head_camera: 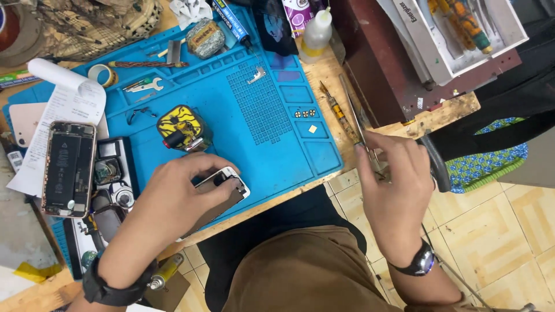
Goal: Assembling and repairing internal components of a smartphone, including connecting ribbon cables and securing parts with screws.
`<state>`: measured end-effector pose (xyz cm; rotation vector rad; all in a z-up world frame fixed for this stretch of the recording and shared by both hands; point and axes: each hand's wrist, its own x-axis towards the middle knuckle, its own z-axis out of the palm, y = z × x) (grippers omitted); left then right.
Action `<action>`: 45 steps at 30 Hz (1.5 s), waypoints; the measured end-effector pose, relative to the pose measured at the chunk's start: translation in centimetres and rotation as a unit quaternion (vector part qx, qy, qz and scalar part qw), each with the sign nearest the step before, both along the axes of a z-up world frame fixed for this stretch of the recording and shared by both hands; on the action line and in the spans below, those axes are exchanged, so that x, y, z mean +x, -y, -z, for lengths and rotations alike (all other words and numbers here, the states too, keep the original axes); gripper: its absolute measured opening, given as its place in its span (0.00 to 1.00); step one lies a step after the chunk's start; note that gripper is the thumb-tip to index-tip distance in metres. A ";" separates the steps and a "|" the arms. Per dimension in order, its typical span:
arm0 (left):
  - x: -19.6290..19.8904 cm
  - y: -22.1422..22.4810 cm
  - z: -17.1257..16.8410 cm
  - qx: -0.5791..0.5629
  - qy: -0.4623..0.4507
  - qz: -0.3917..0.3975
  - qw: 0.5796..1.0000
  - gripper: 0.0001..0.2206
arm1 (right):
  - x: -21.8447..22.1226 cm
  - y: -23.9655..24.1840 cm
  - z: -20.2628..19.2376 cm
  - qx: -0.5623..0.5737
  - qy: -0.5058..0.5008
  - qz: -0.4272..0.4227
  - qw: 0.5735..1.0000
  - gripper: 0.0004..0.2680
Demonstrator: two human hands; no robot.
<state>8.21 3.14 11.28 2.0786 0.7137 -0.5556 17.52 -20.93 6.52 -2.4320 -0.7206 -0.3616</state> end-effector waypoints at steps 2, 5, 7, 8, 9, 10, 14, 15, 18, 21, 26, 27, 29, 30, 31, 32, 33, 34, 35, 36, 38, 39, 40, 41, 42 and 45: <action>-0.5 0.3 0.1 0.019 0.019 -0.002 1.000 0.10 | 0.1 -0.5 0.6 -0.017 0.021 -0.003 1.000 0.07; -1.1 0.5 0.4 0.014 0.043 -0.049 0.998 0.11 | 0.0 -1.0 0.9 -0.051 0.028 0.005 0.998 0.09; -1.6 0.4 1.0 0.031 0.081 -0.051 0.995 0.16 | 0.1 -0.9 1.4 -0.064 0.065 0.011 0.996 0.08; -1.7 0.5 0.5 0.032 0.081 -0.057 0.995 0.16 | 0.0 -1.0 1.5 -0.063 0.065 0.005 0.996 0.08; -1.8 0.6 0.1 0.017 0.066 -0.065 0.996 0.15 | -0.1 -1.0 1.7 -0.063 0.072 0.013 0.995 0.07; -1.8 0.7 -0.3 0.000 0.053 -0.072 0.996 0.16 | -0.2 -1.0 1.8 -0.064 0.080 0.022 0.995 0.07; -2.9 0.7 0.5 0.028 0.156 -0.022 0.987 0.05 | -0.4 -0.9 2.0 -0.073 0.111 0.018 0.991 0.05; -3.0 0.7 0.9 0.030 0.169 -0.016 0.985 0.04 | -0.4 -0.8 2.0 -0.081 0.109 0.017 0.991 0.05; -3.6 0.6 2.1 0.039 0.224 -0.001 0.974 0.03 | -0.5 -0.8 1.8 -0.094 0.099 0.011 0.991 0.05; -4.1 0.8 2.9 0.059 0.285 0.017 0.957 0.02 | -0.5 -0.9 1.8 -0.102 0.093 0.010 0.990 0.05; -4.6 0.9 3.3 0.105 0.354 0.045 0.928 0.03 | -0.6 -0.8 2.0 -0.106 0.108 0.006 0.989 0.05; -4.6 0.8 3.4 0.112 0.371 0.055 0.920 0.04 | -0.6 -0.8 2.0 -0.109 0.104 0.008 0.988 0.05; -4.7 0.7 3.6 0.120 0.384 0.065 0.913 0.04 | -0.7 -0.7 2.1 -0.113 0.098 0.009 0.989 0.06; -4.7 0.7 3.7 0.141 0.398 0.072 0.904 0.04 | -0.7 -0.6 2.1 -0.117 0.101 0.005 0.988 0.06; -4.8 0.6 3.8 0.162 0.412 0.079 0.893 0.04 | -0.6 -0.5 2.2 -0.121 0.103 0.000 0.987 0.07; -4.8 0.6 3.9 0.161 0.410 0.079 0.895 0.04 | -0.6 -0.5 2.2 -0.122 0.101 -0.001 0.987 0.07; -4.8 0.6 3.9 0.164 0.417 0.081 0.890 0.04 | -0.6 -0.4 2.2 -0.123 0.100 -0.001 0.987 0.07; -4.8 0.6 4.0 0.167 0.426 0.084 0.885 0.05 | -0.6 -0.4 2.1 -0.124 0.099 -0.001 0.987 0.07; -4.8 0.6 4.1 0.166 0.425 0.083 0.886 0.05 | -0.6 -0.5 2.1 -0.125 0.098 -0.002 0.987 0.07; -4.8 0.6 4.1 0.167 0.422 0.080 0.888 0.05 | -0.6 -0.6 2.0 -0.124 0.097 -0.007 0.988 0.07; -4.7 0.7 4.1 0.167 0.418 0.077 0.890 0.04 | -0.6 -0.6 2.0 -0.124 0.094 -0.012 0.988 0.08; -4.7 0.7 4.1 0.166 0.409 0.069 0.895 0.04 | -0.7 -0.6 2.1 -0.122 0.094 -0.012 0.988 0.08; -4.7 0.7 4.0 0.166 0.399 0.061 0.900 0.04 | -0.7 -0.6 2.2 -0.119 0.093 -0.012 0.988 0.08; -4.7 0.7 4.1 0.165 0.396 0.060 0.901 0.04 | -0.7 -0.5 2.2 -0.120 0.091 -0.013 0.989 0.08; -4.7 0.7 4.1 0.167 0.395 0.061 0.901 0.04 | -0.7 -0.5 2.3 -0.120 0.094 -0.015 0.988 0.08; -4.9 0.9 4.5 0.180 0.385 0.056 0.903 0.03 | -0.9 -0.3 2.2 -0.135 0.097 -0.025 0.986 0.08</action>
